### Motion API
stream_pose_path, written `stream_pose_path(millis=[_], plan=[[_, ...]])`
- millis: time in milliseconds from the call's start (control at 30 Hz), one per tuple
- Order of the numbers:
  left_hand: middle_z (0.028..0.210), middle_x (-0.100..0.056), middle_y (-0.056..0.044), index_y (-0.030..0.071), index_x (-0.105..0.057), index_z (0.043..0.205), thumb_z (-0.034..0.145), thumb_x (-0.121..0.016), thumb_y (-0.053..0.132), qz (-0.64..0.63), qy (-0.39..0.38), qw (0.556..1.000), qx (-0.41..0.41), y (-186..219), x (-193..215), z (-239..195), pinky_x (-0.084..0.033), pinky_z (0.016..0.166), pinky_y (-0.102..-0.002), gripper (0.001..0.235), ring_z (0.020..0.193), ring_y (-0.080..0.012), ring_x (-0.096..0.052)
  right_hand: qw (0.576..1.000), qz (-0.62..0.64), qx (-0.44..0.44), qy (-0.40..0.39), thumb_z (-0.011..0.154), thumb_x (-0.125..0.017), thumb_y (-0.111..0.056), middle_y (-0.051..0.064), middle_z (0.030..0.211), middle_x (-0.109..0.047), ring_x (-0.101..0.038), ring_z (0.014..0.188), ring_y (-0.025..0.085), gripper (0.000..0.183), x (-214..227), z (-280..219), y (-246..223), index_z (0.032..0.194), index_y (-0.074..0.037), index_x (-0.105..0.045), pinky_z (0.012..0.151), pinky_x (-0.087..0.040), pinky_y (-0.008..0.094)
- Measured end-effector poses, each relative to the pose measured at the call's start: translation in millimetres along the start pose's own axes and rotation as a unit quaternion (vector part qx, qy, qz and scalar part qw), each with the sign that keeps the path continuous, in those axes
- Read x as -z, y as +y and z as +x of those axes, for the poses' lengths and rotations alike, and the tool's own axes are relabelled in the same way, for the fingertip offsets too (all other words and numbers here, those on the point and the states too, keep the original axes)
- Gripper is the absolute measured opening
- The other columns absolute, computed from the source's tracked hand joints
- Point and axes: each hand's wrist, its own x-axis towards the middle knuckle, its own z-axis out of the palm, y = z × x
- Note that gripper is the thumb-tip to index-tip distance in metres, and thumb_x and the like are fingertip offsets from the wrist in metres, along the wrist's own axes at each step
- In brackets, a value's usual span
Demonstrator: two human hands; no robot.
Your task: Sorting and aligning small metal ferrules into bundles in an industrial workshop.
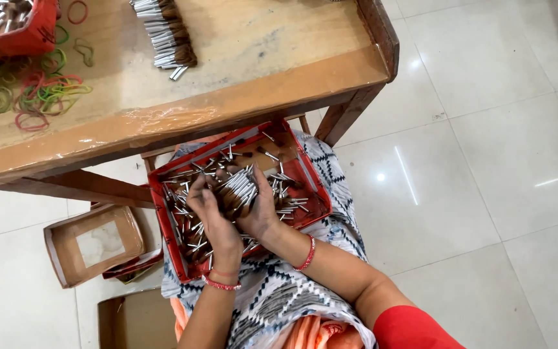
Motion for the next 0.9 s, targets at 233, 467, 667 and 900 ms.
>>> stream_pose_path(millis=[233, 467, 667, 900], plan=[[0.156, -0.044, -0.015, 0.004, -0.039, 0.149, 0.111, -0.032, 0.042, 0.007, 0.026, 0.999, 0.017, 0.2, -16.9, 27.0, -0.027, 0.123, -0.04, 0.054, 0.147, -0.0266, -0.039, 0.992, -0.124, 0.028, -0.022, 0.115, -0.046, -0.044, 0.014, 0.127, -0.07, -0.064, 0.12, 0.027, 0.043, 29.7, 1.8, 4.6, 0.125, -0.005, -0.062, 0.112, -0.048, 0.041], [0.152, -0.05, -0.019, 0.003, -0.053, 0.141, 0.114, -0.036, 0.039, 0.095, -0.047, 0.994, -0.035, 18.5, -17.9, 23.2, -0.03, 0.124, -0.047, 0.048, 0.146, -0.0348, -0.041, 0.996, -0.077, 0.026, -0.037, 0.108, -0.037, -0.052, 0.016, 0.126, -0.069, -0.064, 0.117, 0.03, 0.058, 29.3, 8.7, -1.4, 0.129, -0.004, -0.061, 0.108, -0.047, 0.044], [0.155, -0.052, -0.019, 0.006, -0.061, 0.14, 0.109, -0.042, 0.029, 0.381, -0.155, 0.898, -0.158, -3.7, -24.8, 21.6, -0.021, 0.127, -0.052, 0.043, 0.151, -0.0393, -0.037, 0.967, -0.252, 0.048, -0.006, 0.108, -0.035, -0.046, 0.011, 0.157, -0.047, -0.05, 0.14, 0.024, 0.056, 42.3, 14.7, -5.0, 0.153, -0.012, -0.044, 0.118, -0.04, 0.04], [0.157, -0.05, -0.02, 0.007, -0.058, 0.146, 0.105, -0.045, 0.021, 0.423, -0.148, 0.884, -0.132, -22.2, -15.9, 47.3, -0.021, 0.127, -0.051, 0.045, 0.151, -0.0415, -0.037, 0.969, -0.191, -0.052, 0.147, 0.106, -0.035, -0.045, 0.012, 0.155, -0.048, -0.049, 0.135, 0.026, 0.055, -1.6, 2.0, 5.7, 0.152, -0.015, -0.045, 0.116, -0.037, 0.044]])
